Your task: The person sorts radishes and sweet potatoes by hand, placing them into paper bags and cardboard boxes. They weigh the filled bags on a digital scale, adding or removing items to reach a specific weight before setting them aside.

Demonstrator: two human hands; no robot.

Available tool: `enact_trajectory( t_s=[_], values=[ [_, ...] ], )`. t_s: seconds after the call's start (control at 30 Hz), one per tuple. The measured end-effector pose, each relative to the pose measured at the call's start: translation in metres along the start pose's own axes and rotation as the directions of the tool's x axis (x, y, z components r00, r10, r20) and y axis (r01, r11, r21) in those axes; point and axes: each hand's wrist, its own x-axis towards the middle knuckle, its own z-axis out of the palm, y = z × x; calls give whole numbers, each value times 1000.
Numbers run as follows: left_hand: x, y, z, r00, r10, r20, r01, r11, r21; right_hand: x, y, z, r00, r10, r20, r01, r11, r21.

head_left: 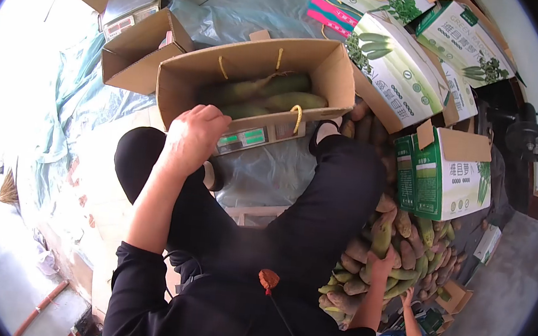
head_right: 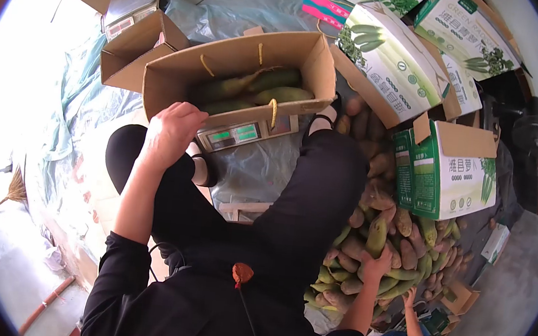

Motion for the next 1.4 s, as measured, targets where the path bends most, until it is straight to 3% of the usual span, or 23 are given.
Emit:
enact_trajectory(
  t_s=[0.07, 0.23, 0.37, 0.5, 0.63, 0.7, 0.77, 0.83, 0.97, 1.03, 1.1, 1.17, 1.2, 1.3, 1.4],
  values=[
    [-1, 0, -1, 1000, 0, -1, 0, 1000, 0, 9, -66, -34, 977, -185, -107, 202, 962, 184],
    [-2, 0, -4, 1000, 4, 11, -4, 1000, -18, 35, -213, -118, 799, -540, -264, 599, 755, 267],
    [-6, -2, -6, 1000, 5, 20, -5, 1000, -18, 29, -324, -160, 675, -689, -263, 731, 580, 358],
    [-8, -3, -4, 1000, 10, -23, -11, 999, -47, 12, -416, -168, 406, -884, -230, 895, 334, 297],
    [-7, -2, -5, 999, 18, -43, -21, 997, -68, 6, -483, -131, 98, -972, -214, 974, 49, 221],
    [-6, -3, -6, 999, 23, -46, -25, 998, -55, 6, -506, -101, 44, -988, -146, 986, 19, 167],
    [-5, -2, -6, 999, 26, -40, -28, 998, -48, 7, -521, -68, 79, -997, 4, 982, 78, 171],
    [-4, -3, -8, 999, 31, -34, -33, 999, -39, -4, -534, -48, 157, -967, 200, 983, 171, 59],
    [-2, -4, -6, 1000, -10, -15, 8, 994, -112, -12, -541, -14, 182, -934, 308, 982, 187, -14],
    [-1, -4, -5, 999, -38, -14, 36, 993, -111, -11, -541, -21, 152, -961, 232, 986, 164, 36],
    [1, 0, -7, 998, -64, 4, 64, 994, -91, 1, -530, -35, 103, -993, 55, 970, 113, 214],
    [1, 2, -7, 996, -82, 31, 86, 986, -143, 7, -510, -71, 145, -988, 42, 914, 151, 376],
    [1, 1, -4, 997, -77, 4, 77, 987, -138, 3, -495, -101, 226, -970, 94, 890, 244, 386],
    [2, 1, -1, 997, -81, -6, 79, 985, -155, 27, -433, -130, 342, -937, 63, 741, 310, 596],
    [3, 4, 3, 994, -104, 15, 105, 970, -218, 48, -354, -146, 541, -841, -8, 710, 451, 542]
  ],
)
